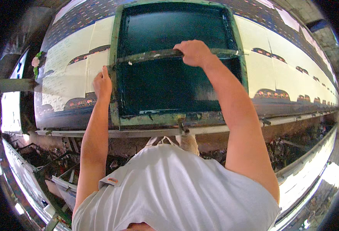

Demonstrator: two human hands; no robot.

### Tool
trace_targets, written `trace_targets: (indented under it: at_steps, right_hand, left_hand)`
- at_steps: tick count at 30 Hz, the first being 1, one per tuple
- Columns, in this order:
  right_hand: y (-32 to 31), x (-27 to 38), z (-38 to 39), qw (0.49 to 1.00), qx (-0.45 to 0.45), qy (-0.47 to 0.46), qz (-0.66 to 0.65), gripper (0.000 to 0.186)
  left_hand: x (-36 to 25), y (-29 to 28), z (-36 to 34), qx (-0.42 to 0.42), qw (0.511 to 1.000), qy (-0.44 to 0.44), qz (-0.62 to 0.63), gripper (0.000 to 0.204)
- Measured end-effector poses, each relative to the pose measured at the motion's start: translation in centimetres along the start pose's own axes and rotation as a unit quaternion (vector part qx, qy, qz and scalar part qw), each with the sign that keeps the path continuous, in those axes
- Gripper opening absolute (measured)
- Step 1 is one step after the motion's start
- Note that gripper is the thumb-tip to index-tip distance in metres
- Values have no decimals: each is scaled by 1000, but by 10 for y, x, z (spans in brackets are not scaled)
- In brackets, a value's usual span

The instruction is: The person repeatedly positions a green screen-printing frame over a long table covered with white sheets printed with car graphics. They lower the frame, lift it, and reposition it along the table multiple times, occasionally touching the printed sheets. The task appears to be part of a manual screen-printing workflow.

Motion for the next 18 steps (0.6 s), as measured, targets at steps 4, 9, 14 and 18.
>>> trace_targets:
  at_steps: [4, 9, 14, 18]
  right_hand:
    - [9, 43, 64, 999, 14, 11, -27, 41]
    - [24, 98, 133, 999, -3, 7, -47, 40]
    - [39, 128, 179, 999, -25, 27, -8, 44]
    - [41, 135, 198, 998, -46, 33, -20, 39]
  left_hand:
    - [-1, 2, -2, -9, 999, 37, 7, 76]
    - [2, 7, 0, -2, 999, 49, 12, 70]
    - [11, 11, -7, -36, 996, 85, -9, 55]
    - [-1, 14, -3, -34, 992, 109, -63, 49]
Point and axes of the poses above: each hand's wrist, its own z-axis away from the middle knuckle, its own y-axis out of the palm, x = y × z, the point moved 5 cm from there along -z, towards the middle knuckle, and after that the axes turned 1 degree about -y, right-handed, at the moved point
